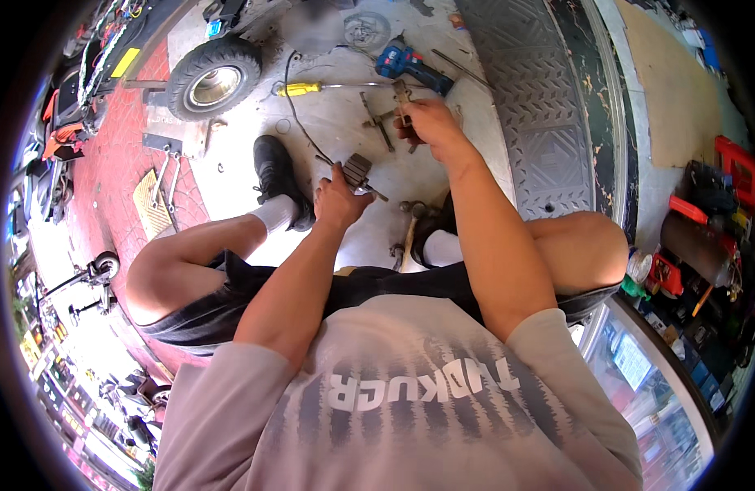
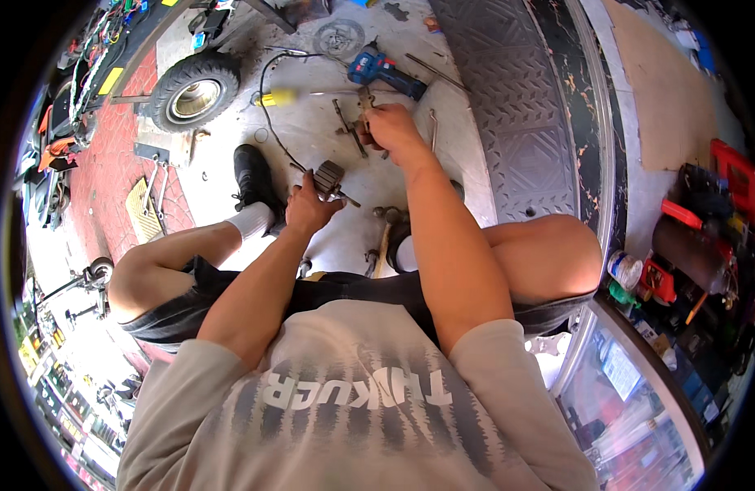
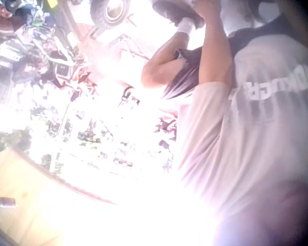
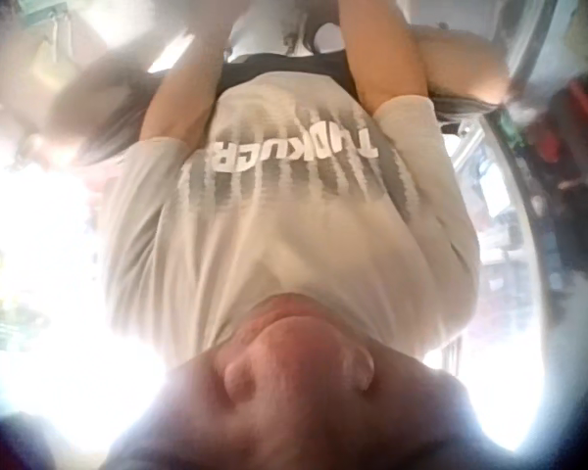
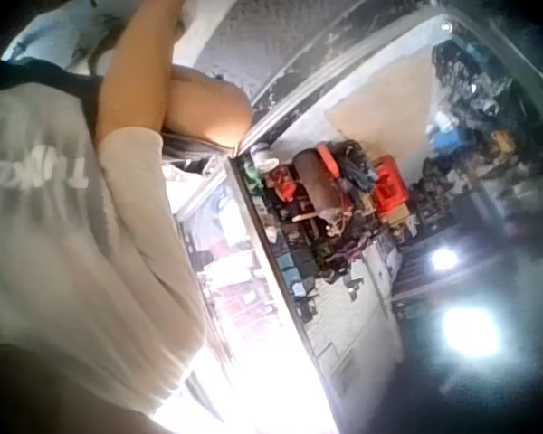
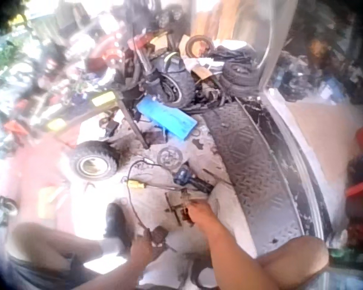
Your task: The person removes a wheel from a green waste cart on a sidewalk, carries a yellow hose into a workshop, and uses pliers to disassemble an electric motor and inspect its internal rotor and stator parts while sitting on the floor.
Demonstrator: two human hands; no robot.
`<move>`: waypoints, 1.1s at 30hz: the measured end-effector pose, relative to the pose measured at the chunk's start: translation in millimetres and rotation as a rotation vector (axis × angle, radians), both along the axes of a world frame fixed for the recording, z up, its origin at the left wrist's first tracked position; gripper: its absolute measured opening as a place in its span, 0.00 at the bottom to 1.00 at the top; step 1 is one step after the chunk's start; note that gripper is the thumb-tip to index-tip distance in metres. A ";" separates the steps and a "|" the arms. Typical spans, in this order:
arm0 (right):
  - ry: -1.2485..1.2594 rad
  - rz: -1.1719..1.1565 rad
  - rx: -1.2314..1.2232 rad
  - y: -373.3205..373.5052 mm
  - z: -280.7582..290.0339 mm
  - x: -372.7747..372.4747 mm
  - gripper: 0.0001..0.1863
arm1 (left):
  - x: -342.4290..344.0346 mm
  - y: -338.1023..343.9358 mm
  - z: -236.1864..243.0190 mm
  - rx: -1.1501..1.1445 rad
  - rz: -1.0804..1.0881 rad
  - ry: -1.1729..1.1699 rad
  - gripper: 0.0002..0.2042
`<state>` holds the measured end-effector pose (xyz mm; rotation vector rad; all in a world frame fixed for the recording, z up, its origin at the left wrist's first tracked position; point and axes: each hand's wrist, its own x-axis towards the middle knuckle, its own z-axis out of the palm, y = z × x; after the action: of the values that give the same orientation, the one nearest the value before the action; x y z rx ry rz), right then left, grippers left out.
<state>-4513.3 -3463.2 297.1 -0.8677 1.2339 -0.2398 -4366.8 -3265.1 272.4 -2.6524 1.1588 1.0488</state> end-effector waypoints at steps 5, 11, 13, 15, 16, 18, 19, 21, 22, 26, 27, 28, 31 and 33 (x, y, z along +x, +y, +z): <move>0.019 0.044 -0.192 24.1 19.3 -4.0 0.16 | 11.7 7.3 -55.1 -0.204 -0.016 0.027 0.34; 0.276 0.261 -0.760 35.7 35.7 -27.6 0.19 | 53.9 -10.2 -63.6 -0.203 0.238 0.323 0.37; 0.316 0.279 -0.881 46.0 67.4 -28.2 0.17 | 63.0 -7.1 -59.8 -0.298 0.539 0.566 0.35; 0.310 0.206 -0.901 58.6 108.6 -38.3 0.15 | 47.9 -6.6 -25.4 -0.394 0.761 0.869 0.33; 0.280 0.144 -0.899 60.5 129.1 -41.3 0.15 | 34.4 -12.8 9.2 -0.458 0.822 0.994 0.31; 0.166 0.037 -0.909 69.2 173.8 -35.3 0.14 | 28.9 -12.1 45.5 -0.633 0.854 1.214 0.30; 0.104 -0.020 -0.916 75.3 197.1 -34.4 0.14 | 27.1 -10.7 62.1 -0.727 0.867 1.325 0.30; -0.022 -0.113 -0.946 87.3 233.1 -40.2 0.12 | 18.1 -10.8 105.8 -0.884 0.675 1.515 0.28; -0.082 -0.145 -0.961 94.5 248.2 -45.9 0.11 | 12.4 -9.4 132.5 -0.929 0.632 1.579 0.28; -0.169 -0.115 -1.015 117.7 307.7 -56.4 0.12 | 8.0 9.9 199.1 -0.965 0.605 1.770 0.33; -0.184 -0.095 -1.032 124.7 318.9 -58.1 0.12 | 6.8 14.3 206.5 -0.986 0.597 1.830 0.34; -0.167 -0.062 -1.083 132.6 331.0 -58.2 0.13 | 8.6 16.2 199.9 -1.003 0.579 1.871 0.33; -0.117 0.043 -1.269 147.5 349.5 -57.0 0.14 | -0.7 10.1 223.9 -1.072 0.565 1.889 0.38; -0.097 0.161 -1.436 150.9 355.4 -55.5 0.16 | -6.3 7.8 226.8 -1.105 0.572 1.888 0.39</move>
<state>-4568.8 -3312.3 652.4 -2.1202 0.7534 -1.0863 -4373.1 -3257.4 499.1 -1.4659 0.9608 4.4436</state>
